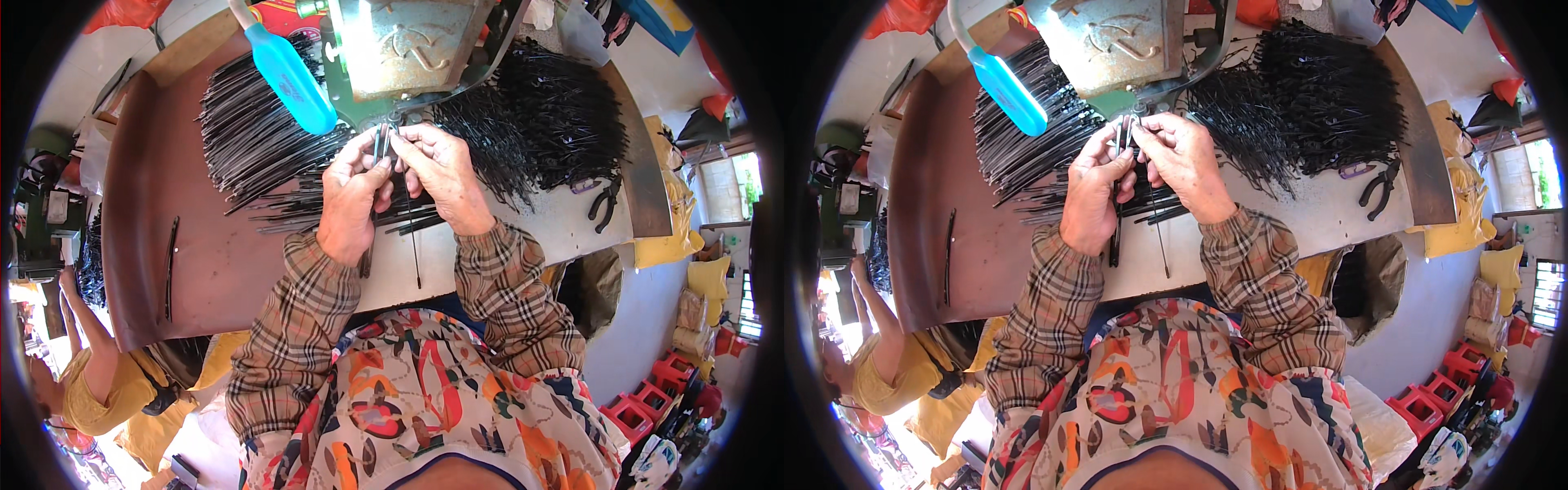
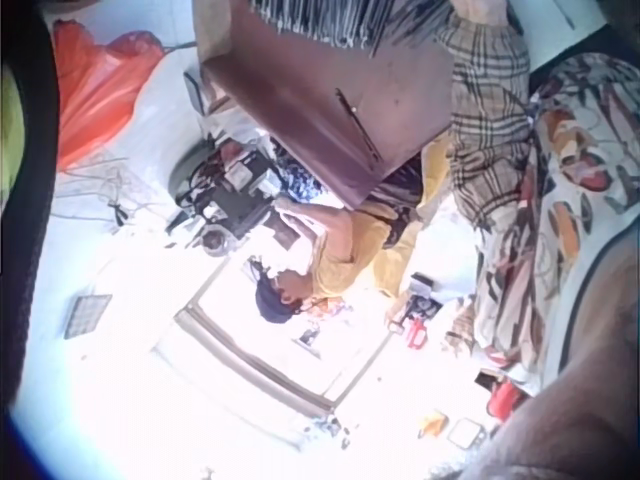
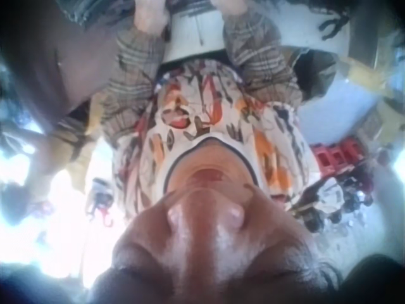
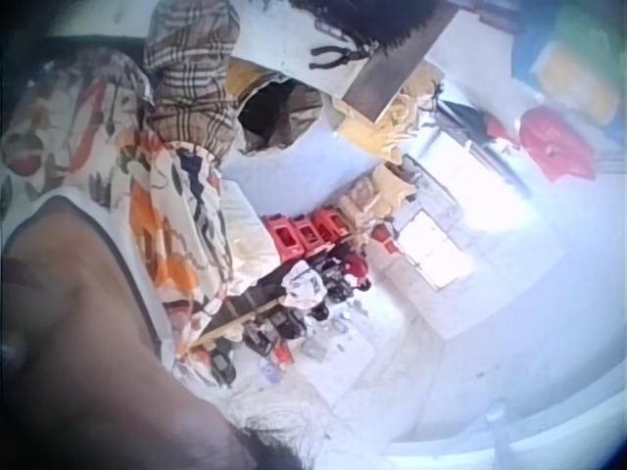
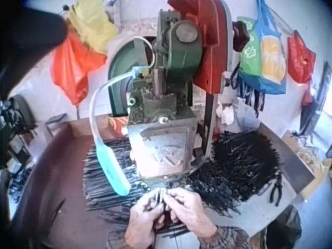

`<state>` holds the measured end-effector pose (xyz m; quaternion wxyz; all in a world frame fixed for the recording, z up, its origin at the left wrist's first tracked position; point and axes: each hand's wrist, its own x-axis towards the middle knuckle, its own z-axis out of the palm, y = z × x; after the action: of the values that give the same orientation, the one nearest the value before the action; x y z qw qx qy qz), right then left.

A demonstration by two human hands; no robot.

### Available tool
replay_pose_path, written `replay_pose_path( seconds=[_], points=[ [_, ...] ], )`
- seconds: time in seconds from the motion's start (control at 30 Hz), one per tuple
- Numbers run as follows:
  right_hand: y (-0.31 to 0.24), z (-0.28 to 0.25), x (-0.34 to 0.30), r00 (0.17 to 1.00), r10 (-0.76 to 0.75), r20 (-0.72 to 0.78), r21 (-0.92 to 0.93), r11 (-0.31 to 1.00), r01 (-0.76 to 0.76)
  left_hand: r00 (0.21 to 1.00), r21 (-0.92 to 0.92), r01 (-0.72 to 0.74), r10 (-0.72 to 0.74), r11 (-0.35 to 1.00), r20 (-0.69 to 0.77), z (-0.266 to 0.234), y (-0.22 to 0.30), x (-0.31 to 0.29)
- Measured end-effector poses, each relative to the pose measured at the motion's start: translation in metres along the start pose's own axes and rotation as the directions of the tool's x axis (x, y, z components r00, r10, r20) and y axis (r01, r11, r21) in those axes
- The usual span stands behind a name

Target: The person straightens and aligns a pile of umbrella ribs on a table by hand, then joins components onto the ends of the ribs one by one using a tabletop machine.

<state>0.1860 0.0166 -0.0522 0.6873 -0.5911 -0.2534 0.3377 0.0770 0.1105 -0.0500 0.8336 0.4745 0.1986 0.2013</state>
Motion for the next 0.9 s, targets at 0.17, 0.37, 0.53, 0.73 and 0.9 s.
replay_pose_path(
  seconds=[0.17, 0.37, 0.53, 0.73, 0.9],
  points=[
    [0.002, 0.001, -0.002, 1.0, -0.021, 0.007, 0.02, 1.0, 0.021, 1.0, -0.017, 0.008, -0.009, 1.0, -0.01, 0.004, 0.001, 0.0],
    [0.004, 0.0, 0.004, 0.999, -0.047, 0.018, 0.007, 0.999, 0.047, 0.998, -0.008, -0.013, 0.012, 1.0, -0.067, 0.012, 0.003, 0.001],
    [0.002, -0.005, 0.017, 0.999, -0.035, 0.004, 0.145, 0.989, 0.034, 0.995, -0.024, -0.044, 0.042, 0.999, -0.095, 0.019, 0.005, 0.011],
    [0.005, -0.005, 0.021, 1.0, 0.001, 0.009, 0.198, 0.98, -0.003, 0.989, -0.035, -0.05, 0.044, 0.998, -0.14, 0.02, 0.003, 0.014],
    [0.001, -0.002, 0.02, 0.999, 0.032, 0.006, 0.227, 0.973, -0.033, 0.989, -0.038, -0.081, 0.076, 0.996, -0.129, 0.019, 0.004, 0.014]
  ],
)
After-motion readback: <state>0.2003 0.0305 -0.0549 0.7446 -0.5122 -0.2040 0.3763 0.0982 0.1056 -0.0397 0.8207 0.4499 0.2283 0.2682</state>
